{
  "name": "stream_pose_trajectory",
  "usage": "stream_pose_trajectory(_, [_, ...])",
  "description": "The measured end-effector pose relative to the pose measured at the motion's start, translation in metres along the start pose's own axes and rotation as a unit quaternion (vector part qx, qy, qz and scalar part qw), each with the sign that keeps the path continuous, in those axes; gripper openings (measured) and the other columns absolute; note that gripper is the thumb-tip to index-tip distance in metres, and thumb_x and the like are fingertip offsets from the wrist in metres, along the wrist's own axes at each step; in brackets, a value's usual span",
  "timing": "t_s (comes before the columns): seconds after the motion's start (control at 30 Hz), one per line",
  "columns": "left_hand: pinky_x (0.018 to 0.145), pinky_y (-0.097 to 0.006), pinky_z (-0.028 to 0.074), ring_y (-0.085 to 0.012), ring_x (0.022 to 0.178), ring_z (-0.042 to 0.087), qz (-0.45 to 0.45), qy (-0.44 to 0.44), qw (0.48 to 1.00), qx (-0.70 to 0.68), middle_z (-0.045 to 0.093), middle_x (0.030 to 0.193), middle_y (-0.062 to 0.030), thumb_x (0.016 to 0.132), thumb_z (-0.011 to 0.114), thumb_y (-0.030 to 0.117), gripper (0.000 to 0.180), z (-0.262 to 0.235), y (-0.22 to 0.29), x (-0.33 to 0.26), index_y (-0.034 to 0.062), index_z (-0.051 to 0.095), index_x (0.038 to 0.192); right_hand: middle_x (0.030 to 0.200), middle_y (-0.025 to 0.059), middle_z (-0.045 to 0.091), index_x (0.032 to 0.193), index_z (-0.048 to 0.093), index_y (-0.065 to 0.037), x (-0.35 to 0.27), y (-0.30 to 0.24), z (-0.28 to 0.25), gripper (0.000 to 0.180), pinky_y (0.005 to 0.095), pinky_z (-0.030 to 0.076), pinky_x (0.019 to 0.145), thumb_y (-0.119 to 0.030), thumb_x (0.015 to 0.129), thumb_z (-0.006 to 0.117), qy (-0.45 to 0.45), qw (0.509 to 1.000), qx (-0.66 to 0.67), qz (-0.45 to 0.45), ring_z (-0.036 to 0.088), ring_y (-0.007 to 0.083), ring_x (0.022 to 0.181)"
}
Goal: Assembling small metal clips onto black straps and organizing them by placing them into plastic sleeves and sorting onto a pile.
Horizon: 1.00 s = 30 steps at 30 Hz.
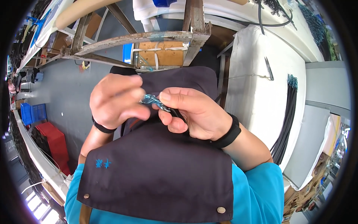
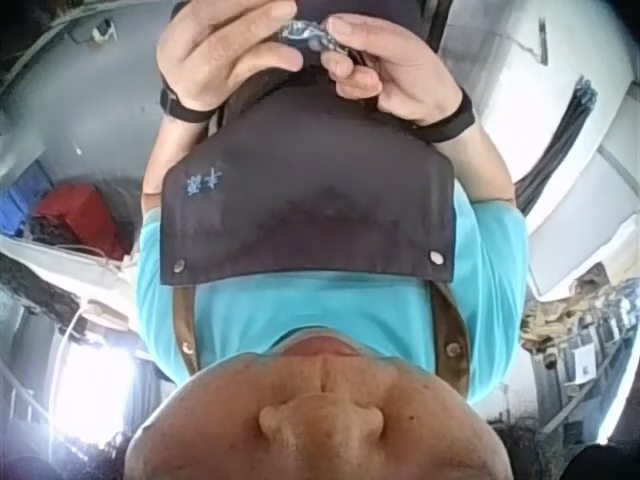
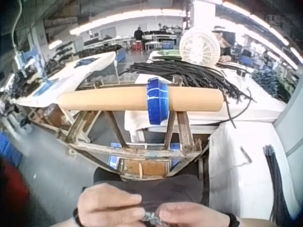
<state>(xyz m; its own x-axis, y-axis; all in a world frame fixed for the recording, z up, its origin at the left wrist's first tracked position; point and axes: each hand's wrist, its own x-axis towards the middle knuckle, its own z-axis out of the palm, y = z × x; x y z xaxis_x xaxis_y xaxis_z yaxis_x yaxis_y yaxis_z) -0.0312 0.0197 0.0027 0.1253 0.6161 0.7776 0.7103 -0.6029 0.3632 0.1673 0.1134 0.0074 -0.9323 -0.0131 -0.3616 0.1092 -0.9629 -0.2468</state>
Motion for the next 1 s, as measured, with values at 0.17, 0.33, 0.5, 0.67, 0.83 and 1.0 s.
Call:
stream_pose_trajectory(0.17, [0.072,-0.027,0.046,-0.0188,0.086,0.061,-0.350,0.095,0.838,-0.406,0.059,0.107,-0.0130,0.083,0.054,0.059,0.078,0.013,0.009,-0.015,-0.0029,0.040,0.128,0.069,0.0068,0.056,0.097,0.050,-0.003,-0.015,0.005,0.012,0.017,0.0225,0.033,0.047,-0.020,0.095,0.047,0.086,0.979,-0.132,-0.127,0.040,0.0089,0.047])
stream_pose_trajectory(0.33, [0.074,-0.028,0.047,-0.0184,0.086,0.061,-0.385,0.020,0.813,-0.437,0.060,0.102,-0.0120,0.087,0.057,0.047,0.060,0.028,0.015,-0.023,-0.0054,0.052,0.116,0.079,0.0080,0.059,0.101,0.052,-0.003,-0.053,-0.009,0.004,0.025,0.0236,0.040,0.056,-0.027,0.097,0.043,0.086,0.974,-0.074,-0.197,0.049,0.0110,0.061])
stream_pose_trajectory(0.5, [0.075,-0.028,0.046,-0.0161,0.081,0.059,-0.451,0.035,0.796,-0.403,0.062,0.094,-0.0082,0.088,0.058,0.042,0.050,0.017,0.010,-0.036,-0.0022,0.055,0.111,0.082,0.0057,0.059,0.103,0.052,-0.004,-0.159,-0.026,-0.021,0.022,0.0222,0.042,0.058,-0.024,0.097,0.044,0.207,0.896,-0.053,-0.389,0.048,0.0088,0.062])
stream_pose_trajectory(0.67, [0.075,-0.026,0.046,-0.0141,0.081,0.058,-0.494,0.059,0.770,-0.400,0.062,0.094,-0.0068,0.092,0.055,0.030,0.034,0.023,-0.002,-0.049,0.0002,0.055,0.110,0.080,0.0036,0.060,0.099,0.057,-0.002,-0.334,-0.050,0.018,0.022,0.0185,0.041,0.059,-0.022,0.094,0.050,0.488,0.570,-0.301,-0.588,0.046,0.0052,0.062])
stream_pose_trajectory(0.83, [0.074,-0.025,0.045,-0.0129,0.082,0.058,-0.498,0.066,0.764,-0.405,0.062,0.094,-0.0063,0.094,0.052,0.024,0.029,0.034,-0.010,-0.047,0.0006,0.055,0.110,0.085,0.0070,0.064,0.106,0.061,-0.004,-0.449,-0.056,0.046,0.032,0.0318,0.044,0.066,-0.029,0.095,0.044,0.753,-0.167,-0.535,-0.346,0.053,0.0156,0.066])
stream_pose_trajectory(1.0, [0.072,-0.024,0.044,-0.0122,0.082,0.057,-0.507,0.053,0.765,-0.393,0.061,0.094,-0.0047,0.096,0.047,0.022,0.027,0.045,-0.009,-0.042,0.0006,0.054,0.112,0.092,0.0173,0.064,0.111,0.057,-0.004,-0.425,-0.092,-0.040,0.029,0.0371,0.046,0.075,-0.023,0.094,0.042,0.794,-0.013,-0.561,-0.235,0.061,0.0296,0.084])
